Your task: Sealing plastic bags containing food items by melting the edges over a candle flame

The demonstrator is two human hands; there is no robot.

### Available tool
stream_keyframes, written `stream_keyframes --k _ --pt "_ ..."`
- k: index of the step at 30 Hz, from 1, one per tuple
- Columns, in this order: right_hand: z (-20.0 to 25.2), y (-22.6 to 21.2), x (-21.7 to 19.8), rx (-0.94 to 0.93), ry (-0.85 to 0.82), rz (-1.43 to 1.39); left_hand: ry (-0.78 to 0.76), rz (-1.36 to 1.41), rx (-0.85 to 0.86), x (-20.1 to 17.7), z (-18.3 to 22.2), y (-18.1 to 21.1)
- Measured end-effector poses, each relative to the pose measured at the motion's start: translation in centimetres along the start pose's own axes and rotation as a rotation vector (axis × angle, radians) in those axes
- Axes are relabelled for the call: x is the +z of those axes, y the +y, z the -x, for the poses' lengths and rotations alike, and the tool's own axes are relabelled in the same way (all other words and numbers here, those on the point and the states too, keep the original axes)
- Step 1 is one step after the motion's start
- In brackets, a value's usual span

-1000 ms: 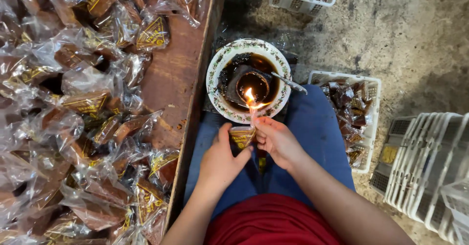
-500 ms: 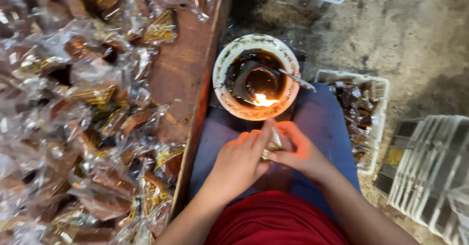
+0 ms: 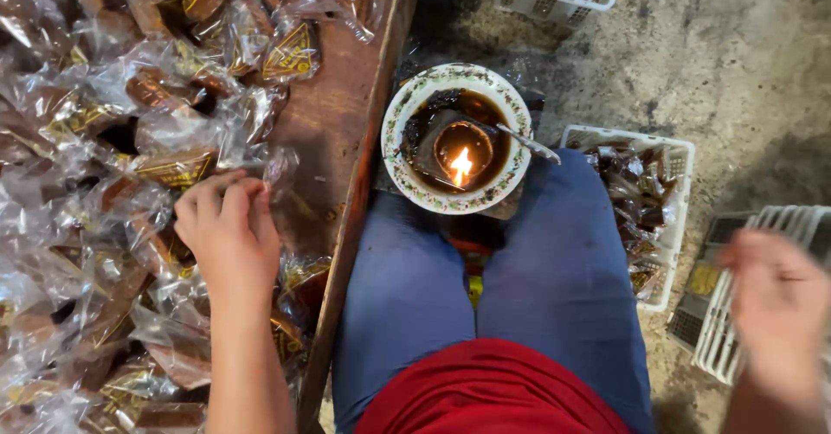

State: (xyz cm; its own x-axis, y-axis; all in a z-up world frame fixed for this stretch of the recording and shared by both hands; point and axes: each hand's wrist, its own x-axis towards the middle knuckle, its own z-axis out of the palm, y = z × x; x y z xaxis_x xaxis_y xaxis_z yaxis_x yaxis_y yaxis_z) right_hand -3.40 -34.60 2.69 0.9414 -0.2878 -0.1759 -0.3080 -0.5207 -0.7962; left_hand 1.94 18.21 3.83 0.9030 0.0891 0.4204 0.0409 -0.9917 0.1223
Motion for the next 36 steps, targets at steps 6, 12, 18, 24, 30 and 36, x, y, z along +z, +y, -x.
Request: stream_keyframes --k 6,12,18,24,30,36 --pt "0.6 -8.4 10.1 -0.597 -0.203 0.125 -0.276 0.650 0.175 -6.0 -0.6 9.4" --pt "2.3 -11.5 13.7 -0.681 -0.811 -0.229 -0.436 1.212 0.134 -6.0 1.9 13.7" --pt "3.6 -7.3 15.4 -0.011 -0.635 -0.886 -0.815 1.703 -0.526 -1.7 4.8 13.4" --pt "2.1 -10.0 12.2 -0.251 -0.155 -0.778 -1.044 1.584 -0.582 -1.3 5.1 13.8" --pt "0.1 -11.3 10.9 -0.565 -0.162 -0.164 -0.724 1.216 -0.179 -3.6 2.3 14.3" --pt "0.5 -10.0 10.9 -0.488 -0.548 -0.070 -0.634 1.120 -0.115 -3.7 1.6 13.9"
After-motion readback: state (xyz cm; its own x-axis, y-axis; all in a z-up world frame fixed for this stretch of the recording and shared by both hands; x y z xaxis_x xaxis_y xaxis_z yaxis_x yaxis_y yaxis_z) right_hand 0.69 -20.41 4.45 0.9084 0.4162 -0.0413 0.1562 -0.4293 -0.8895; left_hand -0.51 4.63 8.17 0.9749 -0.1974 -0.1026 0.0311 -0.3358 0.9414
